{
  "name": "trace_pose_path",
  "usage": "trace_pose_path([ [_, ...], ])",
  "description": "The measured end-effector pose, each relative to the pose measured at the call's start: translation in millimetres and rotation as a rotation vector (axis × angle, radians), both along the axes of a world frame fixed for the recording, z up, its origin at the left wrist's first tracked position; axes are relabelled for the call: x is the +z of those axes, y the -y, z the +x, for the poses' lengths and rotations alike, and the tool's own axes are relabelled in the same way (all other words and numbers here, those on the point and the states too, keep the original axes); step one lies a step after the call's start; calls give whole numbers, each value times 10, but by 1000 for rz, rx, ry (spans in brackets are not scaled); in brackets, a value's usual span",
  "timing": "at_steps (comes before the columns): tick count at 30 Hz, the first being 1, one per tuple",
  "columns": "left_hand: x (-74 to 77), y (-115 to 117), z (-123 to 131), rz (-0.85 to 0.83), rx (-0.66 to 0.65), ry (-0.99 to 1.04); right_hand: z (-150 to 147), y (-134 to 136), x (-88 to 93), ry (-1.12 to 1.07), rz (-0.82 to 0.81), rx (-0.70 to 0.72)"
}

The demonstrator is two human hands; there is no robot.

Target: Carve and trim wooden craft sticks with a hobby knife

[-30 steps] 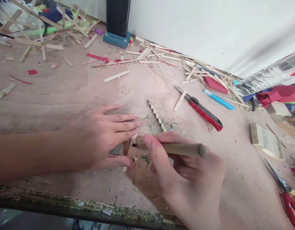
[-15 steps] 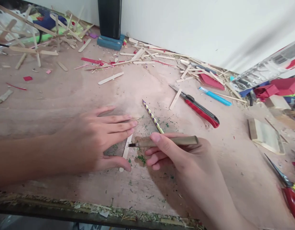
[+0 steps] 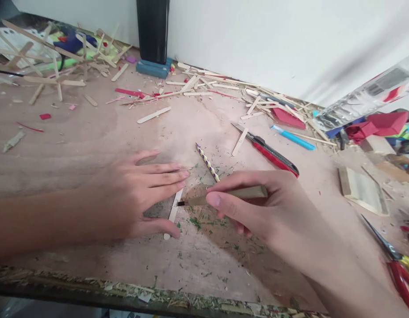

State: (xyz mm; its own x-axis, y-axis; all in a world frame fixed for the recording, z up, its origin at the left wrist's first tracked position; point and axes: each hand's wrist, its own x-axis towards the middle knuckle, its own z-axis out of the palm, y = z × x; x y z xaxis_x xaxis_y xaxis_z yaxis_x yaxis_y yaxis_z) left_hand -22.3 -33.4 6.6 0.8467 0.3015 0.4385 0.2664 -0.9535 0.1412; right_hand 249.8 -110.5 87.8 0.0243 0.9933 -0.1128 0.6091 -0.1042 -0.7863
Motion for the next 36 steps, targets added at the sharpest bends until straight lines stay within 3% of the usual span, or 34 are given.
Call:
trace_pose_path([
  [4, 10, -1, 1, 0, -2, 4, 123, -156, 16, -4, -108, 193],
  [9, 80, 3, 25, -13, -1, -38, 217, -131, -87, 71, 4, 259],
  [14, 69, 22, -5, -33, 5, -58, 278, -57, -173, 192, 122, 419],
  [21, 34, 41, -33, -49, 8, -60, 270, -53, -188, 220, 95, 497],
  [36, 16, 38, -35, -49, 23, -72, 309, -56, -233, 158, 120, 512],
])
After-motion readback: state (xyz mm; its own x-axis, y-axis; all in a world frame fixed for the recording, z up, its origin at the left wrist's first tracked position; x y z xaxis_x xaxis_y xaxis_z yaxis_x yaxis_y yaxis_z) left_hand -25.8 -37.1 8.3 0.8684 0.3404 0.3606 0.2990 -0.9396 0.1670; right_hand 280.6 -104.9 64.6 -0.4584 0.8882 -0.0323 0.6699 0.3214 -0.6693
